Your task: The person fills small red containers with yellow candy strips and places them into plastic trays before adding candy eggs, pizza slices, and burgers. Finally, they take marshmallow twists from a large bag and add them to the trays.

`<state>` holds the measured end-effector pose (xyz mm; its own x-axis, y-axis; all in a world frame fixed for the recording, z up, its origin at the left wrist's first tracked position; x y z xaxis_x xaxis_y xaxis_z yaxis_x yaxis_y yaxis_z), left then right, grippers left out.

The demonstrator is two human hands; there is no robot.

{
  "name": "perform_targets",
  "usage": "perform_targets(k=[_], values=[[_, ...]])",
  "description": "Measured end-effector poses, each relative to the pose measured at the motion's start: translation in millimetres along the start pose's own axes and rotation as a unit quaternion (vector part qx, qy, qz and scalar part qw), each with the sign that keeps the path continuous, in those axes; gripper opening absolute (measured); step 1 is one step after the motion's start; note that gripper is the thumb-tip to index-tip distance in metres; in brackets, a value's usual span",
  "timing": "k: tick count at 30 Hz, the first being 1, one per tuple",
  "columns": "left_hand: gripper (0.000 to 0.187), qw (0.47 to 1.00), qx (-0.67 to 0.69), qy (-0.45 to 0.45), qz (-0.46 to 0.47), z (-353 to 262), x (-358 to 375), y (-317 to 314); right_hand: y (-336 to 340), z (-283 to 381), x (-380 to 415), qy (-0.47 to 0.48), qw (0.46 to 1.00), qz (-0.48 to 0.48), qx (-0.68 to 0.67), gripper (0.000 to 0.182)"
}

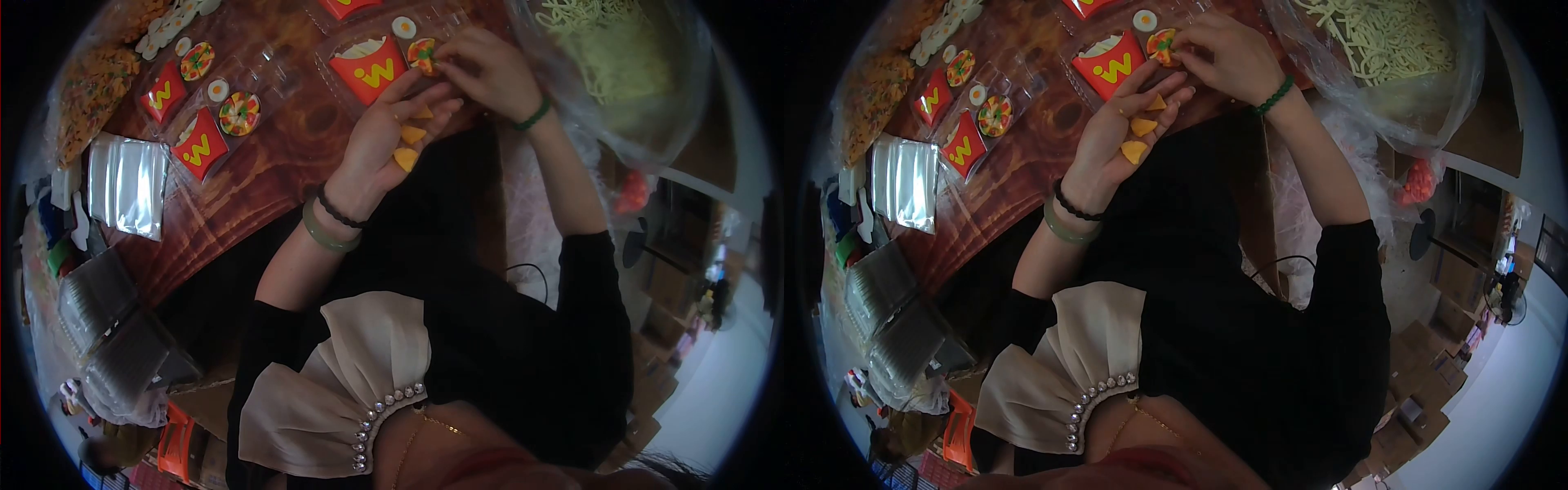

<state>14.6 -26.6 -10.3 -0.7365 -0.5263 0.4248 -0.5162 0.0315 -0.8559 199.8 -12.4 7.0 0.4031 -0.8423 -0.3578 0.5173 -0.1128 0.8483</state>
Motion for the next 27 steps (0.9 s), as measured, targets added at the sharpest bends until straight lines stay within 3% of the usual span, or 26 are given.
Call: perform_targets(k=[13,16,18,22,25,27], values=[[0.048,0.998,-0.047,0.032,-0.022,-3.5,-3.4,1.5,-2.6,-2.5,-1.4,0.076,0.995,0.057,0.034,0.016],[0.047,0.998,-0.052,0.033,-0.026,-4.5,-3.3,1.9,0.4,-3.3,-0.2,0.066,0.996,0.054,-0.017,0.017],[0.05,0.998,-0.046,0.029,-0.018,-4.7,-3.3,3.5,1.0,-4.5,3.1,-0.02,0.998,0.002,-0.068,0.015],[0.044,0.999,-0.019,0.024,-0.01,-5.4,-2.7,0.4,-1.9,-13.8,7.7,0.017,0.999,0.035,-0.034,0.016],[0.04,0.998,0.043,0.036,0.03,-8.5,-0.1,-5.0,10.6,0.2,0.6,-0.008,0.994,0.017,-0.109,0.017],[0.044,1.0,0.011,0.001,0.027,-7.0,0.5,-6.8,16.9,16.5,-4.3,0.072,0.977,0.053,-0.195,0.019]])
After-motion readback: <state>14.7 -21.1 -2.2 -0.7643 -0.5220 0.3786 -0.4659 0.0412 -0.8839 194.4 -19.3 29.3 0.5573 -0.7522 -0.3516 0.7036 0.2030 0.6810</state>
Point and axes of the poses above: each hand's wrist, its own x-axis away from the middle knuckle, its own y-axis out of the back of the hand, z = x × y, the point moved 1 cm from there along -x, towards the middle knuckle, and after that the axes turned 7 degrees about y, right-handed, at the moved point
